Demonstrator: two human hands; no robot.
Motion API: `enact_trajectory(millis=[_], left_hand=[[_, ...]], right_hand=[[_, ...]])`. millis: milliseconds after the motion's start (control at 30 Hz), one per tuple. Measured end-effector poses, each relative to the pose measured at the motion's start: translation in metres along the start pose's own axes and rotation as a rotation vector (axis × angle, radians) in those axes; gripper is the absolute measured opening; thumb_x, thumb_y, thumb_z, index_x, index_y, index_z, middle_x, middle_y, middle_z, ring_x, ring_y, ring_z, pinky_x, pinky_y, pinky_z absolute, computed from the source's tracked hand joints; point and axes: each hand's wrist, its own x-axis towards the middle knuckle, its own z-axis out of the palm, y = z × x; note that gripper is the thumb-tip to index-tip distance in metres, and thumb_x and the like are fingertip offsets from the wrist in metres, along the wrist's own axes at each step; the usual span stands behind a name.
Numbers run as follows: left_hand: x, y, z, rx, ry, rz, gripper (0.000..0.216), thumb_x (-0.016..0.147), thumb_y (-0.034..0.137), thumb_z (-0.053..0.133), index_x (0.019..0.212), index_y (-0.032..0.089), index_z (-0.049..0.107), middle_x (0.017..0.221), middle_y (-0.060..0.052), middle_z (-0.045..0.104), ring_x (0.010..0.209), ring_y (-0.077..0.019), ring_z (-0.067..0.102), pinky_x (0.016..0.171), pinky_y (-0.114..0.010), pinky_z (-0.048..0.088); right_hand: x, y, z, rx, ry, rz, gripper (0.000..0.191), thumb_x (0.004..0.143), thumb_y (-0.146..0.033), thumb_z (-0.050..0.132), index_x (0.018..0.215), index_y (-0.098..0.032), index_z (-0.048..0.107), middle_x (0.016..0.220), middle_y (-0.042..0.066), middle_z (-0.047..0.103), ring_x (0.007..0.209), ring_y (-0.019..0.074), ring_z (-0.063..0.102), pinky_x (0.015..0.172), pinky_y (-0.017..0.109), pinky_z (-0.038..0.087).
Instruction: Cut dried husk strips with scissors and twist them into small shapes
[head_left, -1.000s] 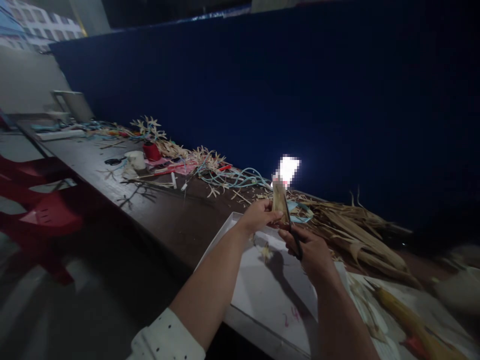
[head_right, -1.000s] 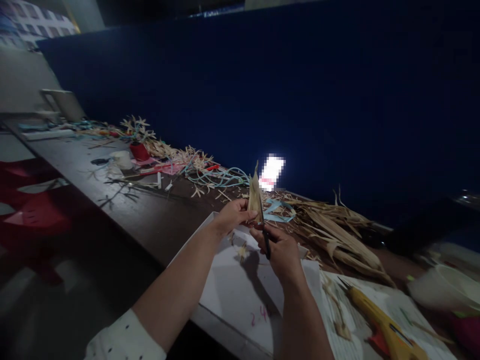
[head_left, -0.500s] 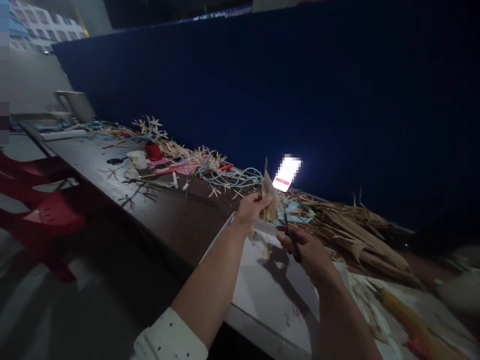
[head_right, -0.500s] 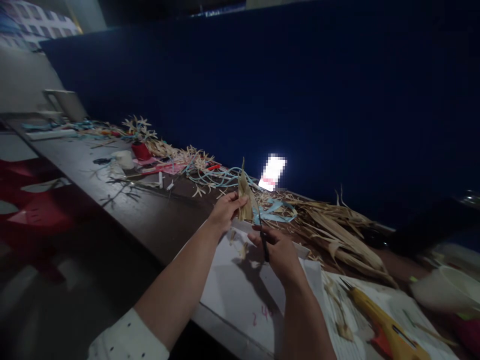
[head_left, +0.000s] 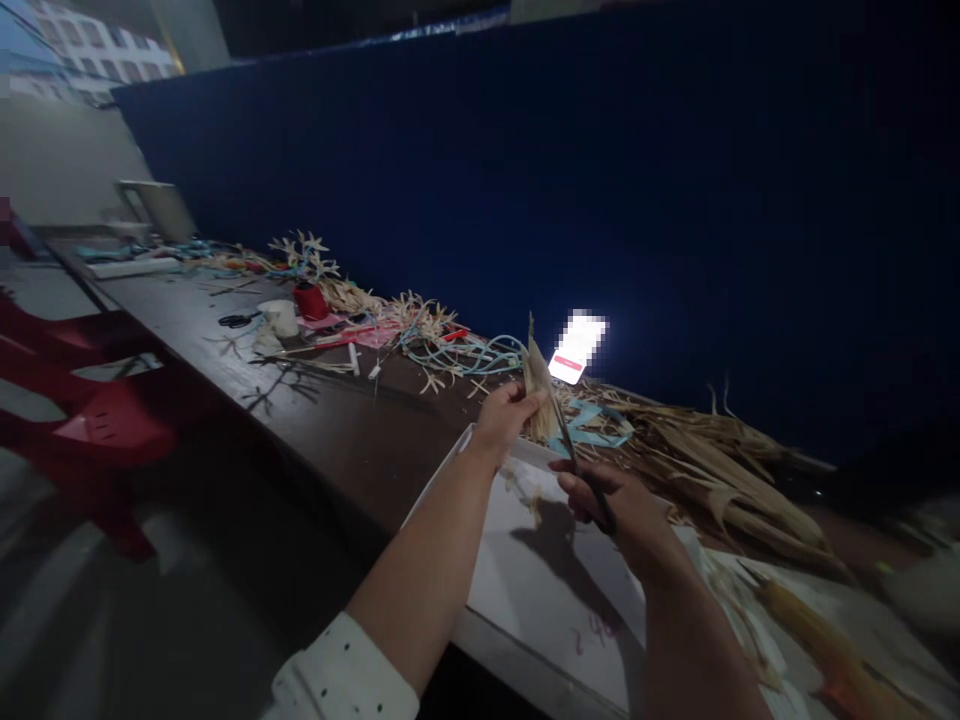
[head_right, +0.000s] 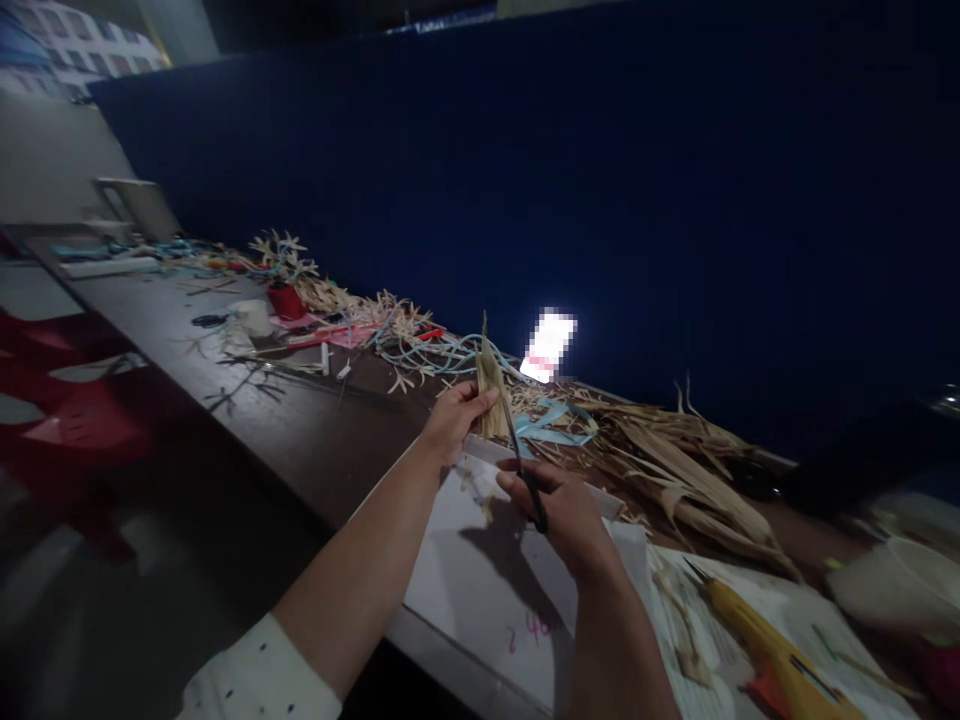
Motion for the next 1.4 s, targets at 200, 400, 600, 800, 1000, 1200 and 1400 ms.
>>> enact_trajectory(millis=[200,400,600,800,1000,1200,1400], left_hand=[[0.000,0.005,0.000,-0.076,0.058,0.067,0.038,0.052,0.033,0.077,0.079,0.013,0.061,0.064,0.002,0.058,0.055,-0.0070,0.052,0.058,-0.021,0.042],[-0.003,0.006,0.001,-0.043,0.020,0.031,0.038,0.052,0.035,0.078,0.077,0.012,0.060,0.063,0.001,0.059,0.053,-0.0073,0.052,0.056,-0.022,0.042],[-0.002,-0.001,0.001,0.030,-0.036,-0.032,0.038,0.052,0.037,0.078,0.076,0.013,0.061,0.065,0.001,0.060,0.055,-0.0082,0.054,0.058,-0.022,0.044],[-0.002,-0.007,0.002,0.067,-0.103,-0.035,0.036,0.056,0.037,0.076,0.079,0.014,0.062,0.068,0.000,0.062,0.057,-0.0086,0.055,0.058,-0.022,0.044],[-0.004,-0.009,0.004,0.059,-0.130,-0.040,0.035,0.057,0.036,0.076,0.079,0.013,0.061,0.071,-0.001,0.062,0.060,-0.0099,0.057,0.061,-0.023,0.046],[-0.006,-0.010,0.009,0.055,-0.096,-0.083,0.037,0.054,0.036,0.078,0.079,0.013,0.061,0.069,0.000,0.061,0.058,-0.0098,0.057,0.060,-0.024,0.046],[-0.012,-0.009,0.019,-0.085,-0.069,-0.110,0.037,0.051,0.033,0.079,0.077,0.014,0.060,0.068,0.001,0.060,0.057,-0.0097,0.057,0.058,-0.023,0.046]], right_hand=[[0.001,0.002,-0.001,-0.106,-0.006,0.014,0.050,0.069,-0.053,0.066,0.100,-0.014,0.068,0.052,-0.003,0.048,0.051,0.0105,0.041,0.047,0.023,0.029],[0.001,0.003,-0.002,-0.086,-0.014,0.032,0.051,0.067,-0.053,0.067,0.101,-0.015,0.068,0.055,-0.003,0.049,0.051,0.0106,0.042,0.047,0.022,0.030],[0.001,0.003,-0.001,-0.015,0.045,0.004,0.049,0.067,-0.051,0.068,0.100,-0.014,0.068,0.054,-0.002,0.052,0.054,0.0123,0.046,0.049,0.023,0.031],[0.001,0.001,0.000,0.046,0.078,0.012,0.049,0.066,-0.048,0.070,0.102,-0.014,0.068,0.053,-0.002,0.053,0.052,0.0118,0.045,0.050,0.023,0.032],[0.002,-0.001,-0.001,0.025,0.113,0.018,0.047,0.063,-0.045,0.072,0.099,-0.015,0.070,0.052,-0.002,0.053,0.051,0.0123,0.046,0.049,0.023,0.032],[0.003,-0.002,0.000,0.029,0.154,0.019,0.045,0.060,-0.046,0.072,0.093,-0.015,0.071,0.054,-0.002,0.054,0.050,0.0122,0.046,0.048,0.024,0.034],[0.004,0.000,0.003,0.056,0.176,-0.011,0.042,0.060,-0.047,0.073,0.089,-0.017,0.072,0.056,-0.002,0.054,0.050,0.0115,0.047,0.049,0.024,0.039]])
